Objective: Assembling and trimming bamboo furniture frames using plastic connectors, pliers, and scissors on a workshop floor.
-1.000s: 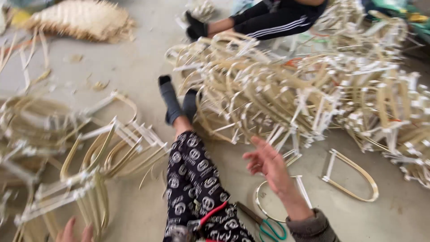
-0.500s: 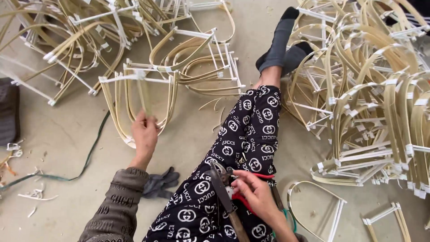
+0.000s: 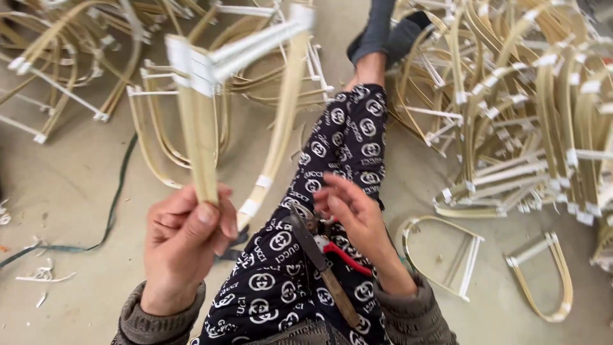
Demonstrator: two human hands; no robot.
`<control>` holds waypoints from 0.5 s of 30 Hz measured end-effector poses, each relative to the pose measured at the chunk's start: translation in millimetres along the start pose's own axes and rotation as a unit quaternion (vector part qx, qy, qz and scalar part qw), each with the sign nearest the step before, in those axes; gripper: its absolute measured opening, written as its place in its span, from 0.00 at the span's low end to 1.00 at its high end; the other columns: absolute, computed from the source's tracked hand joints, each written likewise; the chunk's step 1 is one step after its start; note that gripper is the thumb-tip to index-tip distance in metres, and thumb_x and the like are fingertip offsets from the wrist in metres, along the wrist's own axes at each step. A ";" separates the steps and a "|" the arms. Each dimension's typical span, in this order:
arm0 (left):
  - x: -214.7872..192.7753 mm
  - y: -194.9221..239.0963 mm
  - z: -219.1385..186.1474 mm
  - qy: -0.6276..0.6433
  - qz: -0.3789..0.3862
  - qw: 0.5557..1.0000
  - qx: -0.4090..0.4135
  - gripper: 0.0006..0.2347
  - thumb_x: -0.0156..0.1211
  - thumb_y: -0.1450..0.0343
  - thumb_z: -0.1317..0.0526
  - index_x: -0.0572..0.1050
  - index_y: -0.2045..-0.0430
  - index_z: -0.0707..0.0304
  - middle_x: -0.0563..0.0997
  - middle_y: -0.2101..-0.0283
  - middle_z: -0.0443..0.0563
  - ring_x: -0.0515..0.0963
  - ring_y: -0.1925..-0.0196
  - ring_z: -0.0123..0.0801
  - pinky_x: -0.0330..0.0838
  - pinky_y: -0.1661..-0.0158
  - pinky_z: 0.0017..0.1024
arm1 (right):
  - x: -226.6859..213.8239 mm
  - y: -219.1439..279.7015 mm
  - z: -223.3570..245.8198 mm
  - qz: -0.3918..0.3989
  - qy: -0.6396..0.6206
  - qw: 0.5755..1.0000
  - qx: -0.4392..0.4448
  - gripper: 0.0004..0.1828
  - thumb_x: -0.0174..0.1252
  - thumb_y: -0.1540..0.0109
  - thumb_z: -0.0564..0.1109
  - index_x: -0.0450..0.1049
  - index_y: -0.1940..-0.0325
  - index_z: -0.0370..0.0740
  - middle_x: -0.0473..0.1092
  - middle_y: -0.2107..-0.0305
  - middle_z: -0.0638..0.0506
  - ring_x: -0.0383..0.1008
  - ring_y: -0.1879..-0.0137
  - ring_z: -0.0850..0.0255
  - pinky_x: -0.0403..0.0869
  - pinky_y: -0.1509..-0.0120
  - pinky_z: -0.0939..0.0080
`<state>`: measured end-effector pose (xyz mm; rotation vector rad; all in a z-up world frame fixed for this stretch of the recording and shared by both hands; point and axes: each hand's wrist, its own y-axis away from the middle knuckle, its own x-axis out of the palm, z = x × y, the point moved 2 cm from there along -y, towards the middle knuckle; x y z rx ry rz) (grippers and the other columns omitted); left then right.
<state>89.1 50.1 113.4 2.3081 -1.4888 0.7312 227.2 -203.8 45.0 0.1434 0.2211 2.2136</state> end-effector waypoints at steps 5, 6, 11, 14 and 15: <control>30.4 16.0 16.0 0.034 0.123 0.989 -0.077 0.13 0.57 0.23 0.63 0.78 0.52 0.79 0.81 0.72 0.55 0.68 0.79 0.22 0.61 0.76 0.20 | 1.7 -5.8 33.4 0.001 -0.034 0.996 -0.085 0.28 0.49 0.30 0.44 0.56 0.26 0.33 0.72 0.43 0.47 0.77 0.45 0.63 0.77 0.44 0.65; 33.4 17.7 18.1 0.024 0.140 0.985 -0.100 0.13 0.58 0.23 0.63 0.78 0.52 0.79 0.81 0.74 0.55 0.68 0.79 0.22 0.61 0.78 0.20 | -0.4 -6.9 34.4 0.000 -0.038 0.995 -0.095 0.27 0.49 0.30 0.43 0.57 0.27 0.32 0.73 0.44 0.46 0.77 0.45 0.63 0.78 0.44 0.64; 42.7 24.4 22.4 -0.015 0.207 0.970 -0.129 0.14 0.59 0.24 0.63 0.79 0.50 0.79 0.80 0.73 0.53 0.69 0.76 0.22 0.62 0.75 0.21 | -8.6 -3.7 24.9 -0.034 -0.037 0.986 -0.157 0.22 0.52 0.28 0.40 0.65 0.30 0.27 0.75 0.48 0.44 0.77 0.44 0.62 0.79 0.44 0.62; 40.0 30.3 32.9 -0.023 0.203 0.966 -0.161 0.14 0.60 0.25 0.63 0.79 0.52 0.79 0.80 0.74 0.54 0.71 0.76 0.24 0.64 0.74 0.22 | -6.3 0.4 22.5 -0.051 -0.049 0.988 -0.138 0.20 0.52 0.29 0.40 0.66 0.34 0.29 0.76 0.49 0.46 0.78 0.46 0.64 0.80 0.46 0.63; 38.7 30.9 35.4 -0.023 0.194 0.968 -0.159 0.14 0.59 0.25 0.64 0.79 0.51 0.79 0.80 0.74 0.54 0.71 0.75 0.24 0.64 0.74 0.22 | -6.3 0.5 21.6 -0.059 -0.045 0.989 -0.127 0.19 0.52 0.30 0.40 0.67 0.35 0.29 0.77 0.51 0.47 0.78 0.48 0.64 0.80 0.48 0.64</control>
